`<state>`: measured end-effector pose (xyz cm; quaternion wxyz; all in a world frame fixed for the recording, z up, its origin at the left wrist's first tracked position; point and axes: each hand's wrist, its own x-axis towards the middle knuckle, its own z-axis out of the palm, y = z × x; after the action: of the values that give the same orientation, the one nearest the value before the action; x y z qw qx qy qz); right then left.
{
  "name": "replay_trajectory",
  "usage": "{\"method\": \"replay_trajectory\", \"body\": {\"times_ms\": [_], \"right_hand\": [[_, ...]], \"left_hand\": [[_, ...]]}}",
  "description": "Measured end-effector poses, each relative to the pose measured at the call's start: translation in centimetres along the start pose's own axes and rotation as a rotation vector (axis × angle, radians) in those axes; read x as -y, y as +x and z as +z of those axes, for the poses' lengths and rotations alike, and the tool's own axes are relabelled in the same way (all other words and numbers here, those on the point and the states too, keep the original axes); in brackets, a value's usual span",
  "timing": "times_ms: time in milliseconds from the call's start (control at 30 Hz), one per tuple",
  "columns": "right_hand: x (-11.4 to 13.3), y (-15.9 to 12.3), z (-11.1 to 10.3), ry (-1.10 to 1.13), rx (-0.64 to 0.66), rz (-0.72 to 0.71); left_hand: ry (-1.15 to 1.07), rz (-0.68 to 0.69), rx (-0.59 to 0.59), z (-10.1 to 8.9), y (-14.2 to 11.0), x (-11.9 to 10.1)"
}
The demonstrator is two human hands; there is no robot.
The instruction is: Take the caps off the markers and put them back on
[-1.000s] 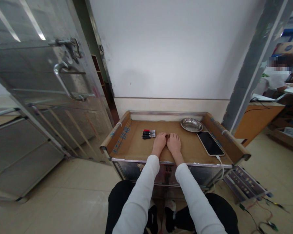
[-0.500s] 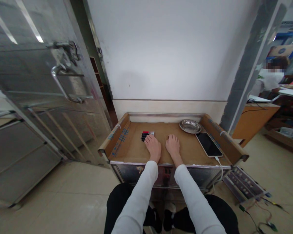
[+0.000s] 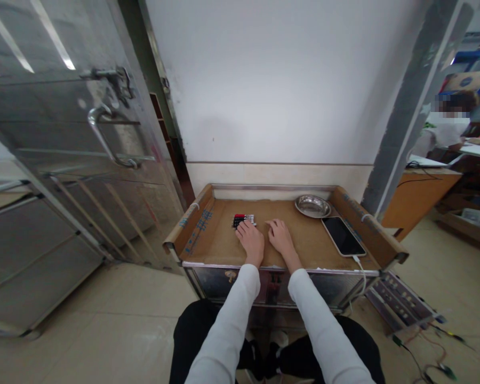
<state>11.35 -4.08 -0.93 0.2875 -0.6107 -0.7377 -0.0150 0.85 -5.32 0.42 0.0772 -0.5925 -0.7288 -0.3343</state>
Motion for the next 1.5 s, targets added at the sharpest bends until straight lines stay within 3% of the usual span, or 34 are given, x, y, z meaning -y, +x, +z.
{"method": "replay_trajectory", "body": {"times_ms": [133,267,367,500,633,867,1067,1500], "right_hand": [[0.2,0.0,-0.2,0.006,0.034,-0.014],[0.3,0.1,-0.3,-0.017,0.077,-0.040],[0.3,0.2,-0.3,-0.082,0.087,-0.006],[0.1,0.3,-0.2,-0.124,0.055,0.063],[-0.5,0.7,0.2,-0.100,0.006,0.111],[-1.5,1.4,1.3,0.005,-0.095,0.108],[-1.9,1.5,1.9,0.051,-0.153,0.133],[-1.7,1.5,1.3,0.192,-0.172,0.136]], "left_hand": [[-0.008,0.079,0.016,0.1,-0.3,0.2],[-0.038,0.319,0.160,0.3,-0.2,0.2],[-0.080,0.398,0.235,0.4,-0.1,0.1],[-0.238,0.389,0.300,0.6,0.5,0.1],[-0.605,0.382,0.292,0.9,1.3,0.1],[-0.966,0.083,0.138,1.1,2.4,-1.1],[-1.041,0.047,0.129,1.0,3.6,-2.0],[-1.039,0.005,0.058,1.9,4.9,-1.1]]}}
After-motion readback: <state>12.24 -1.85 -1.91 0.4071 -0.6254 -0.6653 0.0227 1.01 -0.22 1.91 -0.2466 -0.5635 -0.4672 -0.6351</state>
